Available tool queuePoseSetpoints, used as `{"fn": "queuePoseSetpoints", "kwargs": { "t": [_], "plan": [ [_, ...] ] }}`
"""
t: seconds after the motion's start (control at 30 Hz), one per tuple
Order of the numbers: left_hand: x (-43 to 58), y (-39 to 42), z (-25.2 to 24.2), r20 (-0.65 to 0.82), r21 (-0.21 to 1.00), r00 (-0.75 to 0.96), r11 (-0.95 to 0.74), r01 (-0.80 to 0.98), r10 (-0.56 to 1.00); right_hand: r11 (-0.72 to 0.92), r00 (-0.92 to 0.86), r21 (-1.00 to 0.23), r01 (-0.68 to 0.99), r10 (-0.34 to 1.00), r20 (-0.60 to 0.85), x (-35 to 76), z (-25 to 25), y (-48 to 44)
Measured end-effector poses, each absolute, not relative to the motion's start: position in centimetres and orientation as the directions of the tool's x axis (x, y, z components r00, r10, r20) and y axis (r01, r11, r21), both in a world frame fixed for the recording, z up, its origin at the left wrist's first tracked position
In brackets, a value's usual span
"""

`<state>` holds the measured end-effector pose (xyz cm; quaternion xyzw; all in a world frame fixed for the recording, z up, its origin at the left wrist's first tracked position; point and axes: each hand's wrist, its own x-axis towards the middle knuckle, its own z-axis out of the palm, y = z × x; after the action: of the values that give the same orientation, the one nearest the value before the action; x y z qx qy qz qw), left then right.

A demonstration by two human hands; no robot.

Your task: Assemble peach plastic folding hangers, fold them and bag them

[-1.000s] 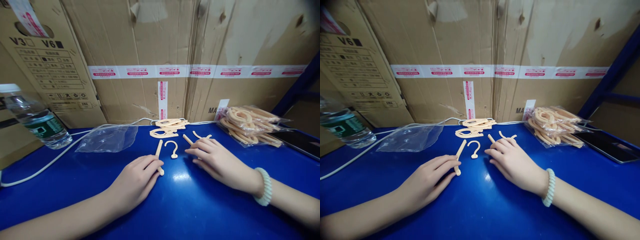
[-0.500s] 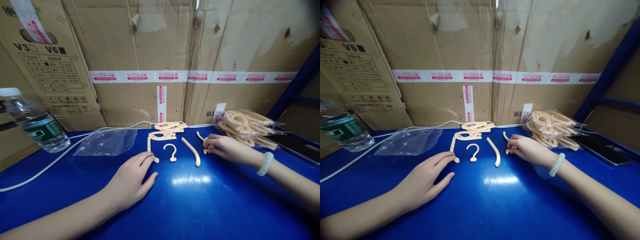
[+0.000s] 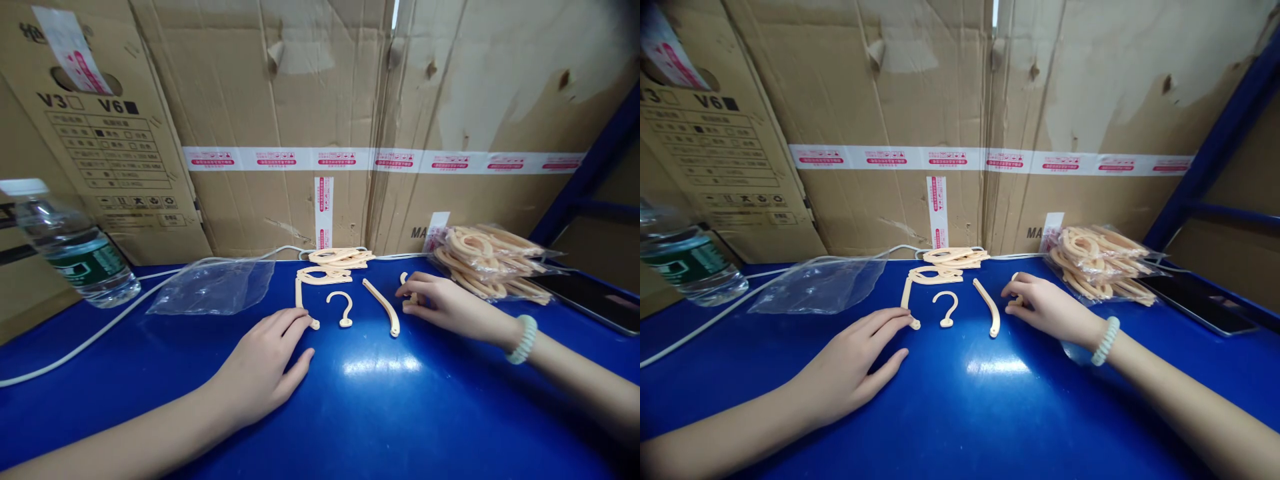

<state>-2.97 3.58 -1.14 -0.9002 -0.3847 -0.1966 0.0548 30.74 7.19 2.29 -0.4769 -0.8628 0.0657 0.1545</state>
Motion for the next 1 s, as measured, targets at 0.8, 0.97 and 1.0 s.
{"fn": "queuePoseSetpoints", "kwargs": {
  "t": [0.8, 0.97, 1.0],
  "plan": [
    [-2.7, 3.4, -0.9, 0.431, 0.006, 0.691, -0.768, 0.64, 0.58, 0.661, -0.615, -0.24, 0.711, 0.75, 0.245, 29.7, 1.4, 6.8],
    [-2.6, 3.3, -0.9, 0.469, -0.025, 0.681, -0.762, 0.647, 0.562, 0.662, -0.579, -0.207, 0.72, 0.738, 0.348, 29.3, 1.7, 6.5],
    [-2.6, 3.3, -0.9, 0.477, -0.036, 0.68, -0.76, 0.649, 0.557, 0.677, -0.593, -0.19, 0.711, 0.723, 0.356, 28.7, 1.9, 5.9]
  ]
}}
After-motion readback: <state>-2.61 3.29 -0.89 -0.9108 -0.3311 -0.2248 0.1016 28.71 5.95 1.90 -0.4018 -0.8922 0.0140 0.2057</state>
